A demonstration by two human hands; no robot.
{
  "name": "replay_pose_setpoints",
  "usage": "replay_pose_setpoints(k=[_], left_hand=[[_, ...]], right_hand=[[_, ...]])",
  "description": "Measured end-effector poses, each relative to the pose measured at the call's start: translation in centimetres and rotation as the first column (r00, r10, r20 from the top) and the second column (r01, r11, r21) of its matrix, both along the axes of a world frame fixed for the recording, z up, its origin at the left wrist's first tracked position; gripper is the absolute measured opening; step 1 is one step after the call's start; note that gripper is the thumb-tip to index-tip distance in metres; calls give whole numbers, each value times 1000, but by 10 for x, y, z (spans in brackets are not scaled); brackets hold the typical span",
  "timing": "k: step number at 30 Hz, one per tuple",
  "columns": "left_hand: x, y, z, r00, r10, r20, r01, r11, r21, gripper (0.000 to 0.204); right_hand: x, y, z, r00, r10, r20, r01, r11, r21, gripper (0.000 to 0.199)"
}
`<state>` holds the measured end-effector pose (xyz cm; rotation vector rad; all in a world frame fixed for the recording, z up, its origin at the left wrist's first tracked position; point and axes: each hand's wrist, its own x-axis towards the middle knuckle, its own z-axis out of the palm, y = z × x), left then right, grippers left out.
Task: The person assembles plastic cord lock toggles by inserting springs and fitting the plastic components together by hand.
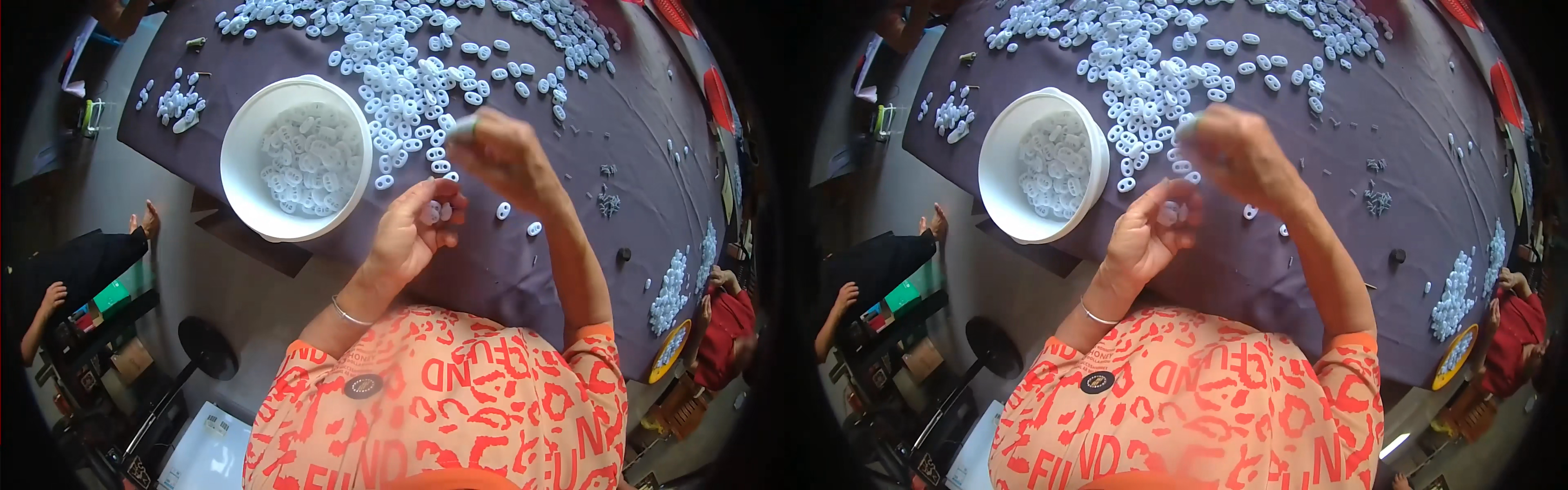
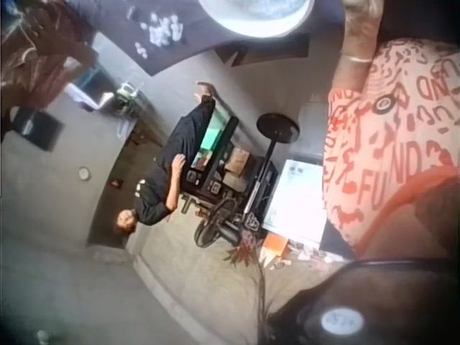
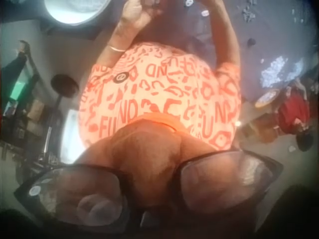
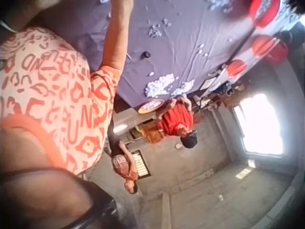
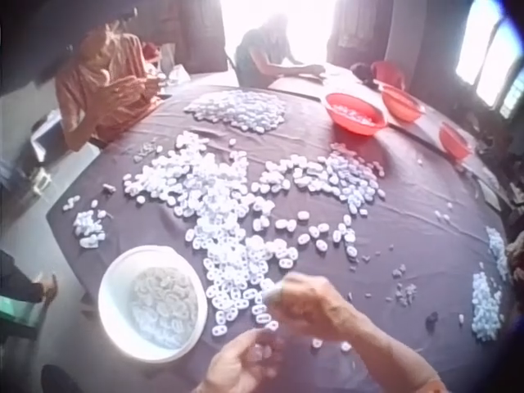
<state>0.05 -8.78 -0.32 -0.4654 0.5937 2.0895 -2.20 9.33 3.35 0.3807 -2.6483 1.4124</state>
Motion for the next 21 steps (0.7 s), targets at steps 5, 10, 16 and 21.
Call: replay_pose_setpoints(k=[5, 10, 16, 21], left_hand=[[2, -2, -2, 996, -56, -72, 55, 998, -25, 21], [2, 1, 1, 996, -64, -69, 61, 997, -46, 17], [1, -2, -2, 990, -88, -113, 87, 996, -18, 16], [-1, 0, -1, 988, -106, -115, 106, 994, -4, 16]], right_hand=[[-50, 0, -28, 963, -200, -181, 240, 940, 243, 16], [-52, -3, -33, 968, -130, -214, 205, 903, 378, 22], [-12, 21, -23, 983, -42, -179, 104, 930, 352, 24], [-1, 40, -21, 954, -290, -74, 299, 941, 162, 17]])
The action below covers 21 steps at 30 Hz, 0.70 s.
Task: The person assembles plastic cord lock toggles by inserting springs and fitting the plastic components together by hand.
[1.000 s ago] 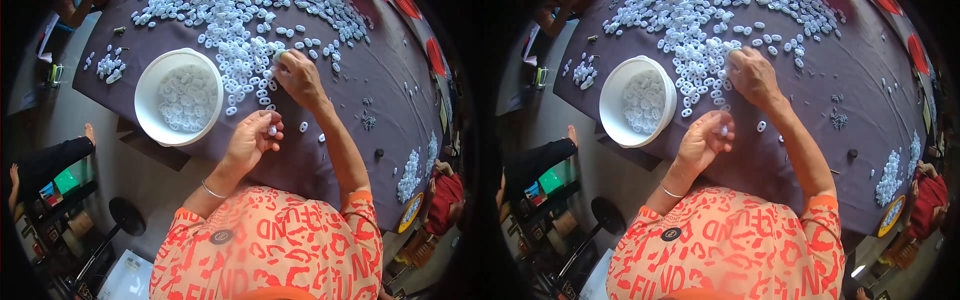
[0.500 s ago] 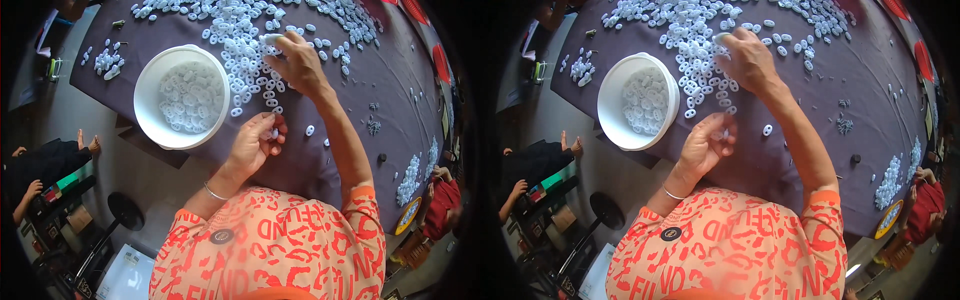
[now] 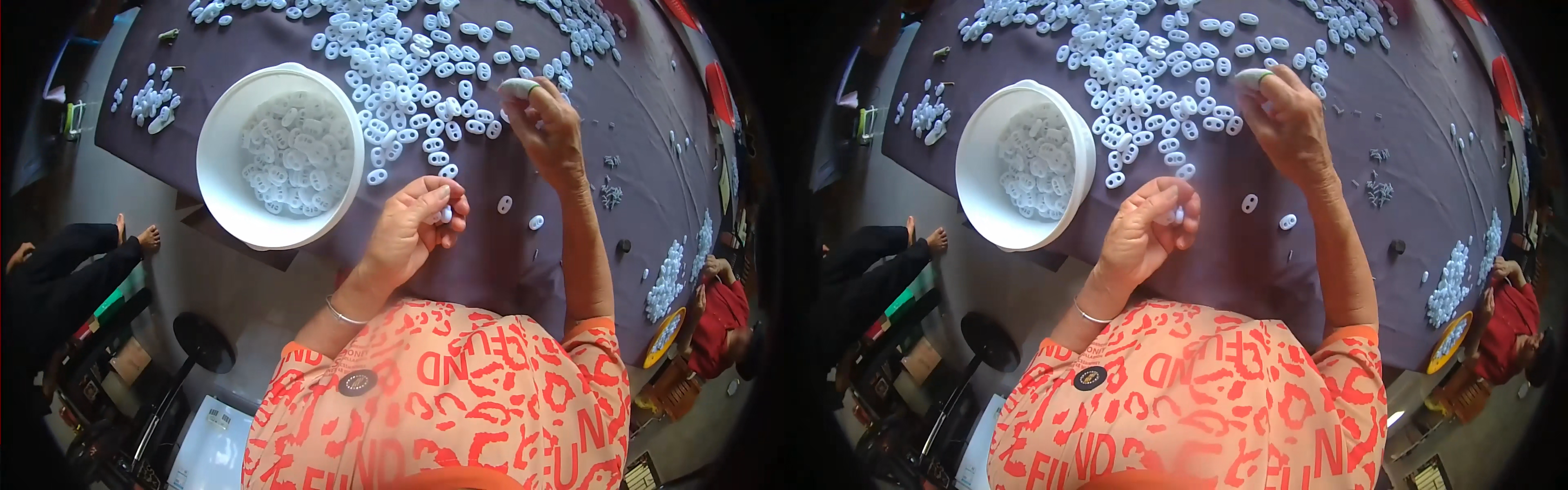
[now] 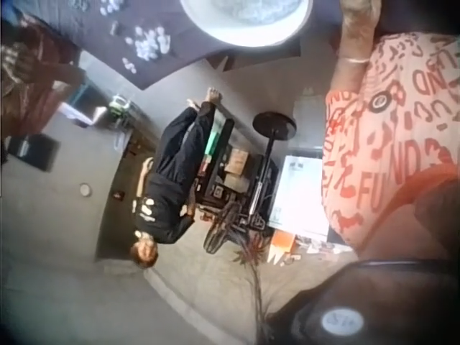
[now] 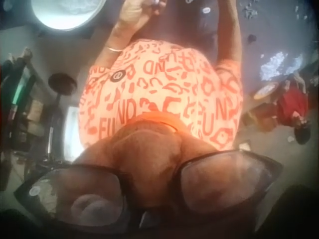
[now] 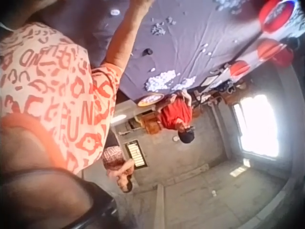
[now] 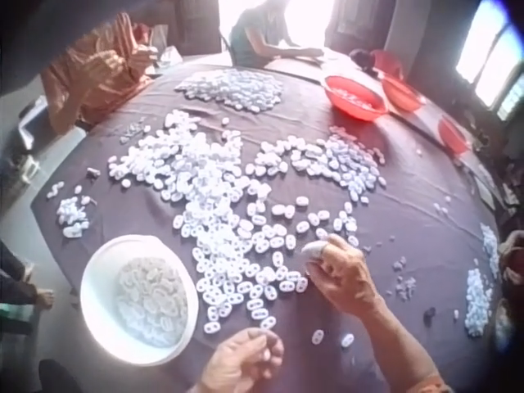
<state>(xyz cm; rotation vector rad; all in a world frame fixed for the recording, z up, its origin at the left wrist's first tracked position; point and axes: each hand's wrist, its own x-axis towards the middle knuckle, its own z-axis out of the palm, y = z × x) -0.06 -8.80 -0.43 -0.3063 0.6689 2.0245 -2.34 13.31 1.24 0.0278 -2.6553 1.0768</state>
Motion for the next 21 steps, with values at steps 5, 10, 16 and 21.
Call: replay_pose_setpoints(k=[5, 10, 16, 21], left_hand=[[0, -1, -1, 1000, -7, -14, 7, 1000, -4, 16], [1, -3, -2, 999, -8, -42, 8, 1000, -12, 16], [1, 0, -1, 998, -23, -60, 21, 999, -34, 17], [1, -2, -4, 998, -19, -65, 19, 1000, -9, 17]], right_hand=[[6, 3, -2, 997, -62, 38, 61, 998, 21, 13], [5, -6, 1, 999, 28, -18, -26, 994, 110, 17], [-7, -32, -4, 971, 234, -55, -207, 931, 300, 21], [-4, -10, 5, 994, 101, -43, -100, 994, 36, 19]])
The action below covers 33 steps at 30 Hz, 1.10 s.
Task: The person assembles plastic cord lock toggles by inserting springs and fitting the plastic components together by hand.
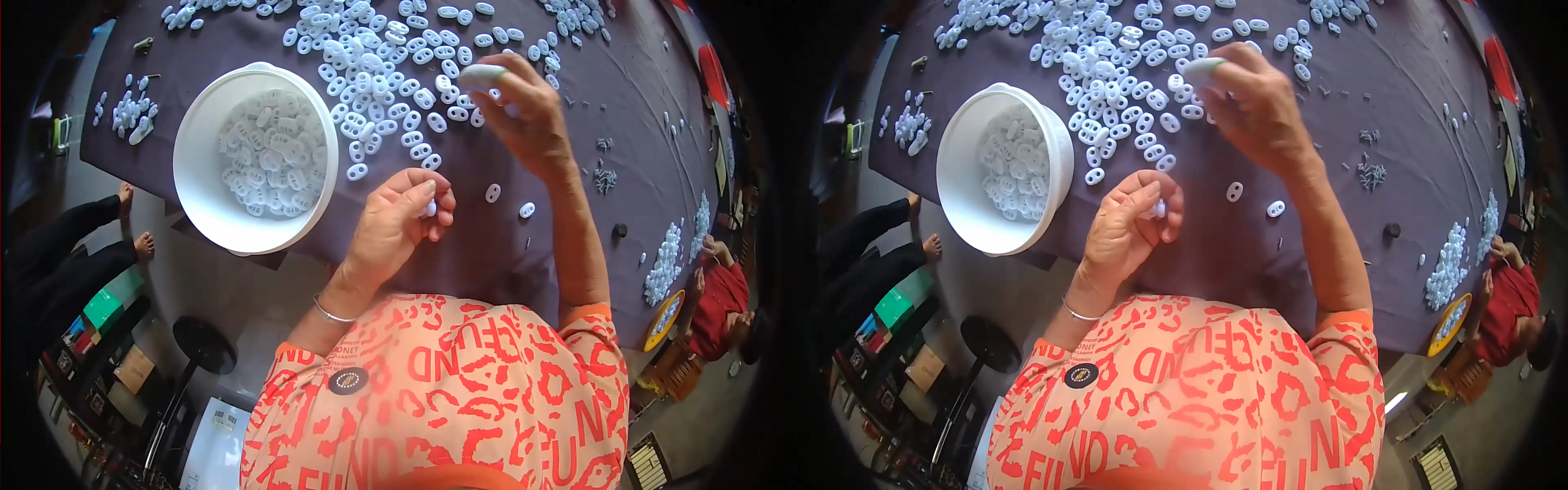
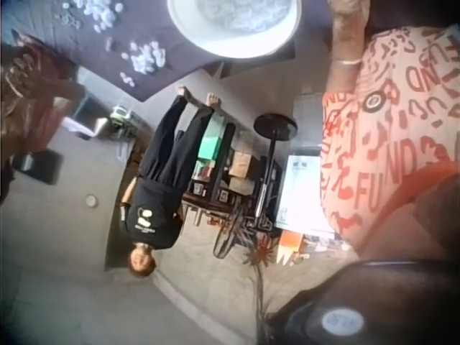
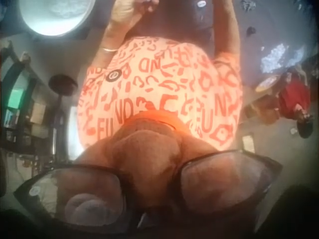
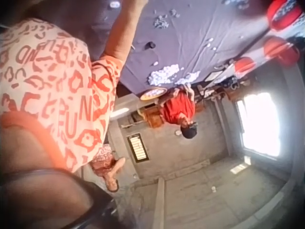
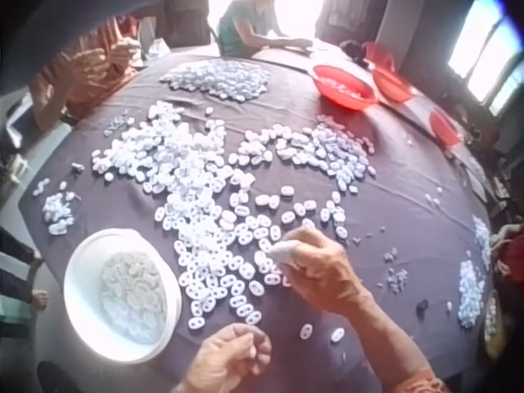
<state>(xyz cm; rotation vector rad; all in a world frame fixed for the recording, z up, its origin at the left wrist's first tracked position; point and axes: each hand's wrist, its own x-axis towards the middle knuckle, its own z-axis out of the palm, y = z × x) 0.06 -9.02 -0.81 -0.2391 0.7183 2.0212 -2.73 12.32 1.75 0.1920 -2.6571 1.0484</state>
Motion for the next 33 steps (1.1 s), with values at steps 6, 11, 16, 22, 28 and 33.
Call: replay_pose_setpoints(k=[6, 11, 16, 22, 28, 33], left_hand=[[-1, 0, 1, 1000, -14, -17, 14, 1000, 1, 18], [0, 2, 2, 1000, 3, -19, -3, 1000, -11, 16], [0, 2, -1, 1000, -5, -16, 5, 1000, 5, 15], [1, 1, -2, 1000, 7, -20, -6, 1000, 9, 15], [0, 2, 1, 1000, 5, 7, -5, 1000, -13, 15], [1, 1, 1, 1000, 6, 4, -6, 1000, -13, 14]], right_hand=[[21, 24, -5, 980, -180, 81, 184, 982, -44, 18], [22, -5, -2, 983, -119, 141, 100, 986, 134, 27], [14, -29, -7, 989, 50, 141, -65, 993, 102, 27], [-20, -48, -9, 996, 85, -6, -85, 993, 80, 23], [-43, -69, -16, 1000, 13, 5, -14, 960, 279, 19], [-39, -63, -16, 1000, 5, 28, -12, 961, 276, 15]])
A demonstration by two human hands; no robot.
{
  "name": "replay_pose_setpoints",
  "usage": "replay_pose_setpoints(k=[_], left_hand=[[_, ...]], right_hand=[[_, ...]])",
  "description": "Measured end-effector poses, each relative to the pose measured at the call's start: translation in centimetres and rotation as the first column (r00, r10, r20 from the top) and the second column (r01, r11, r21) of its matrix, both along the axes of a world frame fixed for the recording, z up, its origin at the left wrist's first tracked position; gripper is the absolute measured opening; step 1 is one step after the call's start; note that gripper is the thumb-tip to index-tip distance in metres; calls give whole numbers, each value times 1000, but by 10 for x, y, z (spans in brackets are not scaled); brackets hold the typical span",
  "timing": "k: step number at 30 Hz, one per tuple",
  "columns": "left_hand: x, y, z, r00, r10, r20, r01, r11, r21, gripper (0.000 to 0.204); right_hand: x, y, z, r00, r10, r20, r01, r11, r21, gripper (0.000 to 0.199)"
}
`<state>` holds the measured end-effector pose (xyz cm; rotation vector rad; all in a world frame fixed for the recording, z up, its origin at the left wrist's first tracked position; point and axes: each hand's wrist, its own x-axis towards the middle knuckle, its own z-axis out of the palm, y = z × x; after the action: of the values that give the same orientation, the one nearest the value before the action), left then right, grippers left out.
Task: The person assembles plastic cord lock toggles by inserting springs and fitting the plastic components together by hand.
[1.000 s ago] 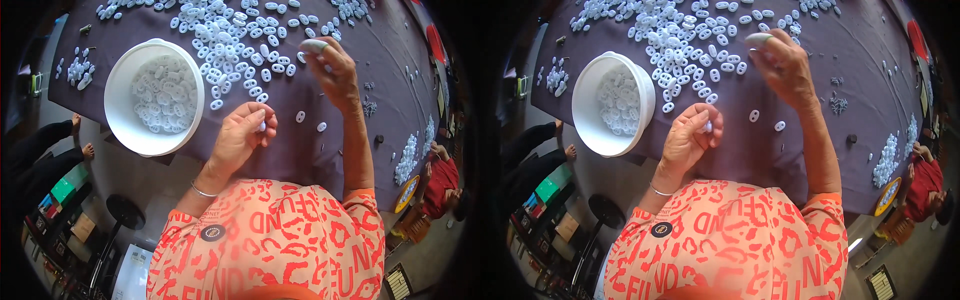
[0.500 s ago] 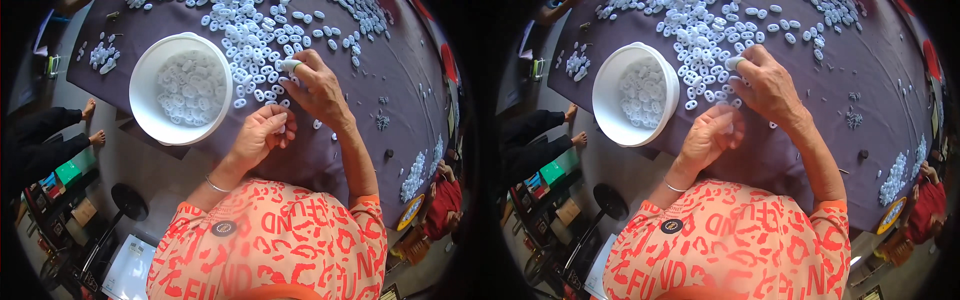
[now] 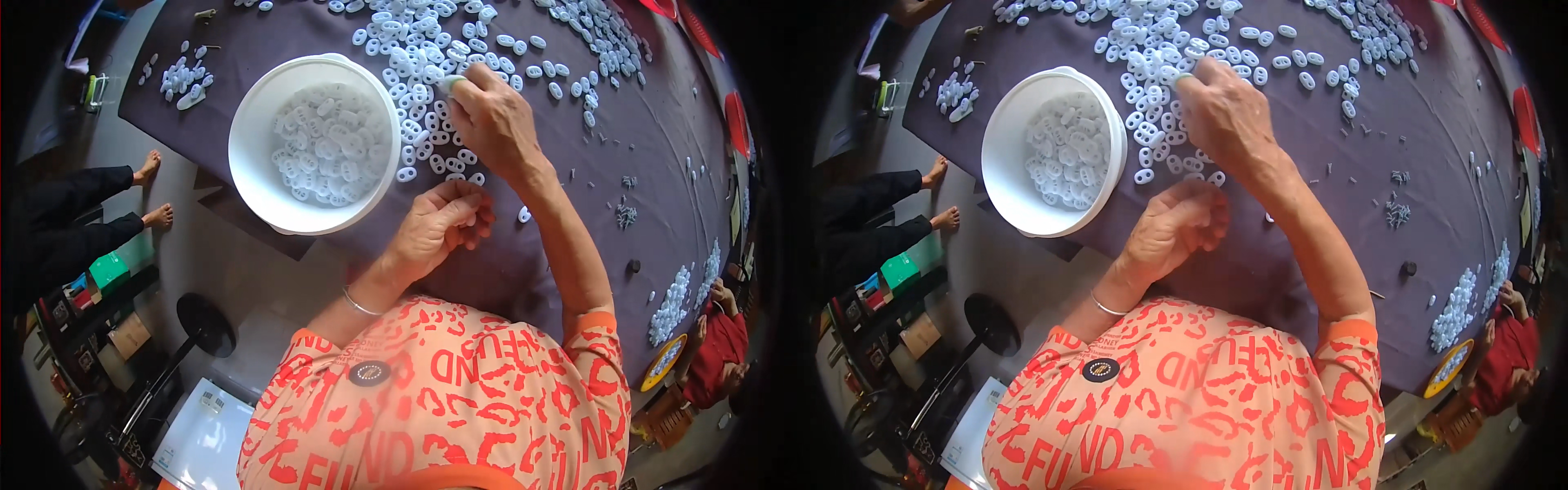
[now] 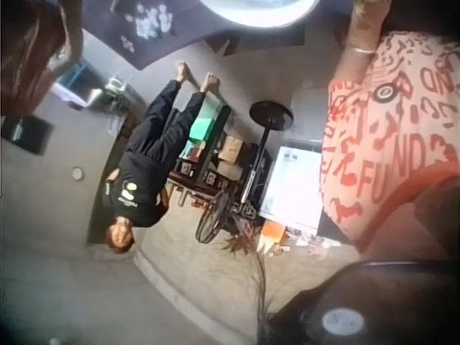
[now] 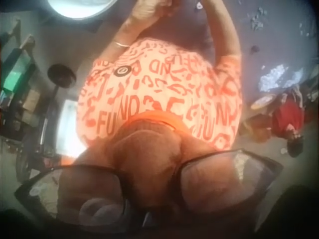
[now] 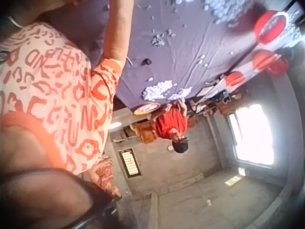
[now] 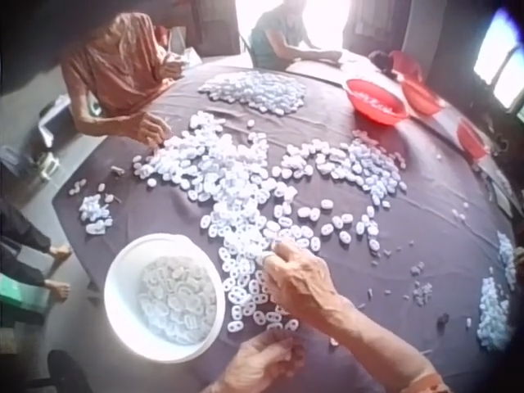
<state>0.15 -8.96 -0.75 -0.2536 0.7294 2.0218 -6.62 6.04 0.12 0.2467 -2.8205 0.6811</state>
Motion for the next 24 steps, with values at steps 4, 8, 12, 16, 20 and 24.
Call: replay_pose_setpoints(k=[4, 8, 12, 16, 20, 24], left_hand=[[1, 1, 0, 1000, 5, -9, -5, 1000, 6, 15], [0, 1, 0, 999, -35, 6, 35, 999, -9, 12], [0, 1, -1, 999, -30, -40, 29, 999, -20, 13], [0, 1, 0, 1000, -26, -18, 25, 999, -25, 13], [4, 1, 2, 998, 19, -58, -20, 999, -26, 17], [1, 1, 5, 996, -65, -53, 62, 997, -46, 18]], right_hand=[[8, 4, 8, 993, 40, -108, -39, 999, 14, 18], [0, -12, 4, 984, 121, -129, -124, 992, -9, 21], [-11, -1, 1, 982, 135, -130, -125, 989, 79, 20], [6, 9, 12, 987, 126, -102, -130, 991, -40, 26], [25, -1, 16, 935, 355, -10, -354, 932, -76, 29], [19, 0, 7, 892, 452, 17, -449, 889, -88, 26]])
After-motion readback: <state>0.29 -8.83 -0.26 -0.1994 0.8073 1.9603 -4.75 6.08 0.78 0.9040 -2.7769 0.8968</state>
